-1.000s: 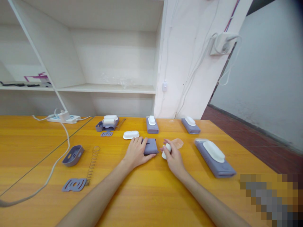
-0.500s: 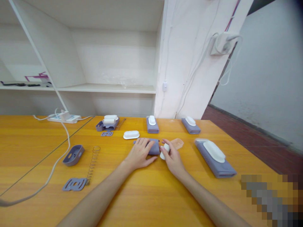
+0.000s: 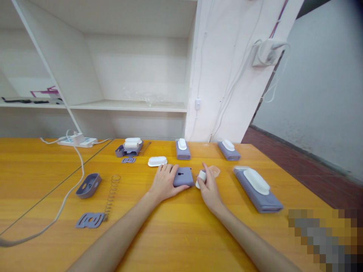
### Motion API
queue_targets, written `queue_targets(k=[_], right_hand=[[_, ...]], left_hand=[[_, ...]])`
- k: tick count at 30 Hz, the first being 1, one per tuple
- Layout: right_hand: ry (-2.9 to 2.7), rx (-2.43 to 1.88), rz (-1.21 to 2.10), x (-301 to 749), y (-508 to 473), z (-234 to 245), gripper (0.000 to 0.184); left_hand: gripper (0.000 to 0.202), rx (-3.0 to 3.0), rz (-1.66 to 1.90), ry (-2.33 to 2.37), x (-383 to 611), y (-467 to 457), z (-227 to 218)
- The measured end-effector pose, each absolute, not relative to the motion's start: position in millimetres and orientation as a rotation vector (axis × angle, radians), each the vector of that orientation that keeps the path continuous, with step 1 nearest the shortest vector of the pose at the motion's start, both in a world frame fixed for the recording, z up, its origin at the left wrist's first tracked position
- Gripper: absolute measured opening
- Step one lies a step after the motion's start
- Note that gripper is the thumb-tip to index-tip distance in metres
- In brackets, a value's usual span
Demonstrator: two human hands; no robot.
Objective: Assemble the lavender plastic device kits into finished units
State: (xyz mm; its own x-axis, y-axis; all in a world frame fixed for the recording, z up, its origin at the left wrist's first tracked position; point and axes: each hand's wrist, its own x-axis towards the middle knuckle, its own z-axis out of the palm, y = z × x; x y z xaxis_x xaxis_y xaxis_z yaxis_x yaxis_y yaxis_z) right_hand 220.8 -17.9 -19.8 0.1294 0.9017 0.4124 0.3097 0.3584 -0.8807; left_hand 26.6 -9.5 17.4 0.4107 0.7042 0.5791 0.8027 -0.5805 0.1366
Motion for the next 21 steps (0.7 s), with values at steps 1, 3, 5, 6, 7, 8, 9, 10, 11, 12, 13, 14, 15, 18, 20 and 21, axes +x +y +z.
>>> queue_targets(k=[1,3,5,6,7,8,9,10,11,12,13,14,15,18,20,21], right_hand=[[-1.360,-1.149,0.671,220.3,-16.1,-20.1,0.060],[-1.227,-1.077,0.782,219.1,-13.0,-19.4,0.065],[-1.129,-1.028,0.866,218.1,-10.9,-18.2,0.066],[-1.103,-1.014,0.889,217.8,-10.3,-17.8,0.065],[-1.092,-1.004,0.902,217.6,-10.1,-17.6,0.064],[-1.093,-0.995,0.906,217.4,-10.0,-17.6,0.062],[-1.102,-0.989,0.906,217.3,-10.2,-17.7,0.060],[-1.118,-0.987,0.905,217.2,-10.5,-17.9,0.058],[-1.136,-0.989,0.902,217.2,-10.7,-18.1,0.055],[-1.157,-0.994,0.900,217.2,-11.0,-18.3,0.052],[-1.177,-1.000,0.900,217.3,-11.1,-18.4,0.049],[-1.197,-1.006,0.900,217.4,-11.1,-18.6,0.048],[-1.212,-1.009,0.900,217.4,-11.1,-18.8,0.046],[-1.239,-1.008,0.914,217.6,-10.8,-19.4,0.047],[-1.248,-1.013,0.943,217.6,-10.9,-19.7,0.049],[-1.253,-1.021,0.954,217.7,-11.0,-19.8,0.050]], left_hand=[[0.068,-2.498,-0.904,-1.339,26.5,-9.7,17.9],[0.072,-2.508,-0.893,-1.315,26.3,-9.7,18.3],[0.076,-2.520,-0.880,-1.286,26.1,-9.3,17.9],[0.077,-2.523,-0.878,-1.270,26.0,-9.1,17.4],[0.079,-2.523,-0.881,-1.255,25.8,-8.8,16.8],[0.080,-2.521,-0.887,-1.242,25.7,-8.5,16.1],[0.080,-2.519,-0.895,-1.233,25.5,-8.1,15.4],[0.081,-2.516,-0.903,-1.227,25.4,-7.8,14.7],[0.081,-2.514,-0.908,-1.223,25.2,-7.5,14.1],[0.081,-2.514,-0.910,-1.222,25.1,-7.3,13.6],[0.082,-2.514,-0.908,-1.220,25.0,-7.1,13.3],[0.082,-2.516,-0.903,-1.219,24.9,-7.0,13.1],[0.082,-2.519,-0.896,-1.217,24.8,-6.9,13.1],[0.081,-2.528,-0.870,-1.203,24.8,-7.0,13.2],[0.080,-2.528,-0.862,-1.190,24.8,-7.0,12.9],[0.080,-2.526,-0.863,-1.187,24.8,-6.8,12.5]])
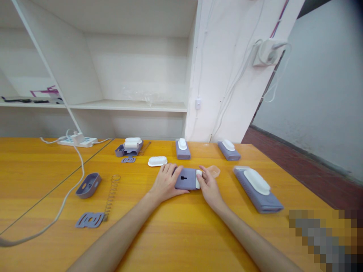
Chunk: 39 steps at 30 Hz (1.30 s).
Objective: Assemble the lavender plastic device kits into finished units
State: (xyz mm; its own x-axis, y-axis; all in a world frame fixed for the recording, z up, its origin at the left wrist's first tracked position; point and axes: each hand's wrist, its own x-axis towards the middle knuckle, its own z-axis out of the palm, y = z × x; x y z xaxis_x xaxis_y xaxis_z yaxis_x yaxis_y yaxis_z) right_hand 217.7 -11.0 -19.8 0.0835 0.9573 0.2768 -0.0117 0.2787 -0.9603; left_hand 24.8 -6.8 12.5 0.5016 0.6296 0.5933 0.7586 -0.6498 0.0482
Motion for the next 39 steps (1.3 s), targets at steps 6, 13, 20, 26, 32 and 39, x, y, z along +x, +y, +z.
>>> queue_targets(k=[6,13,20,26,32,39], right_hand=[[-1.350,-1.094,0.915,218.2,-11.4,-20.6,0.043],[-1.479,-1.193,0.695,220.1,-11.9,-22.5,0.048],[-1.536,-1.268,0.659,222.9,-12.2,-15.8,0.052],[-1.568,-1.280,0.655,223.5,-10.6,-15.4,0.055],[-1.646,-1.301,0.575,224.9,-9.1,-15.5,0.053],[-1.658,-1.325,0.549,224.2,-6.1,-17.3,0.052]], left_hand=[[0.082,-2.502,-0.875,-1.195,24.8,-5.8,10.1],[0.080,-2.488,-0.893,-1.181,24.8,-5.0,8.4],[0.082,-2.484,-0.918,-1.164,24.5,-3.7,8.5],[0.083,-2.484,-0.930,-1.166,24.4,-2.8,7.5],[0.082,-2.497,-0.935,-1.186,24.7,-2.8,8.0],[0.082,-2.512,-0.952,-1.226,25.2,-1.4,9.0]])
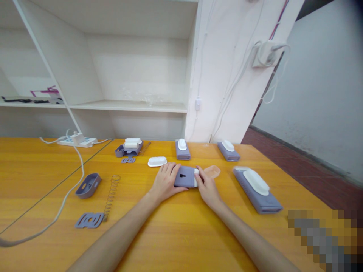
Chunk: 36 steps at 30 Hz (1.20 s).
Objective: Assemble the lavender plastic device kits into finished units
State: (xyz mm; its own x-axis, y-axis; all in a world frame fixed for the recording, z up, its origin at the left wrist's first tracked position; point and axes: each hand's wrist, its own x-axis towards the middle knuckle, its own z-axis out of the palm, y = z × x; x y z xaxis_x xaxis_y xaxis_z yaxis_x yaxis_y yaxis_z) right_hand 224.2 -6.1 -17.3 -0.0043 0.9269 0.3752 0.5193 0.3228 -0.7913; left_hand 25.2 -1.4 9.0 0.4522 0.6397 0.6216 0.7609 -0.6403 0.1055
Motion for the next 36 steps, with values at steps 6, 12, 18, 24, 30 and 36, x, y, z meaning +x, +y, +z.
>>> queue_targets(k=[6,12,18,24,30,36], right_hand=[[-1.675,-1.304,0.534,225,-3,-23,0.051],[-1.759,-1.253,0.573,223,-10,-18,0.062],[-1.867,-1.210,0.552,226,-10,-16,0.084],[-1.901,-1.226,0.546,231,-8,-9,0.067],[-1.939,-1.160,0.590,233,-11,3,0.043],[-1.960,-1.122,0.571,235,-11,-3,0.061]], left_hand=[[0.080,-2.507,-0.954,-1.234,25,-1,8],[0.075,-2.493,-0.972,-1.246,25,-1,8],[0.075,-2.488,-0.950,-1.234,24,-2,8],[0.073,-2.493,-0.971,-1.207,24,-2,10],[0.074,-2.507,-1.011,-1.192,24,-2,8],[0.074,-2.529,-1.018,-1.178,24,-1,8]])
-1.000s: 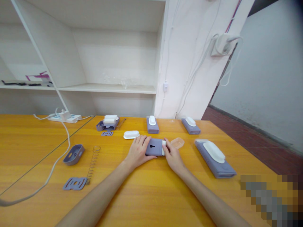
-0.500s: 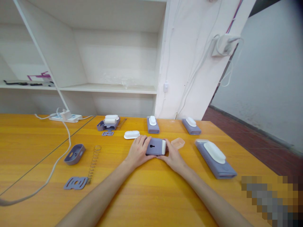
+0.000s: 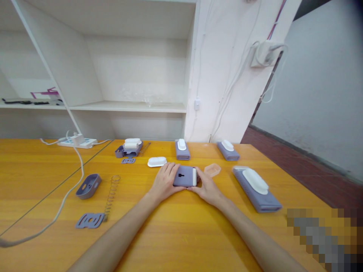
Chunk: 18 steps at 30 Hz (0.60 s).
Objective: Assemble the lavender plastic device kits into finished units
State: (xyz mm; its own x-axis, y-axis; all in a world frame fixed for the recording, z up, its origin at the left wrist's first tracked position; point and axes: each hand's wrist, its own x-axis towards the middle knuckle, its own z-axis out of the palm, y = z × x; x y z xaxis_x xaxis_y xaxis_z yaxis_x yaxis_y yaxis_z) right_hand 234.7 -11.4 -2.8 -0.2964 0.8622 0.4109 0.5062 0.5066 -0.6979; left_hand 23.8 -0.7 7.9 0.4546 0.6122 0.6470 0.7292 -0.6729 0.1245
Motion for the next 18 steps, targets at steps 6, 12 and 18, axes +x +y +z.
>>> queue_targets(k=[6,12,18], right_hand=[[-2.002,-1.182,0.453,237,-9,-18,0.080],[-2.042,-1.163,0.128,232,-19,-4,0.059],[-1.684,-1.593,-0.377,237,-21,4,0.027]], left_hand=[[0.071,-2.538,-1.043,-1.173,24,-1,11],[0.071,-2.420,-1.228,-1.299,25,-2,11],[0.070,-2.332,-1.322,-1.335,23,0,9]])
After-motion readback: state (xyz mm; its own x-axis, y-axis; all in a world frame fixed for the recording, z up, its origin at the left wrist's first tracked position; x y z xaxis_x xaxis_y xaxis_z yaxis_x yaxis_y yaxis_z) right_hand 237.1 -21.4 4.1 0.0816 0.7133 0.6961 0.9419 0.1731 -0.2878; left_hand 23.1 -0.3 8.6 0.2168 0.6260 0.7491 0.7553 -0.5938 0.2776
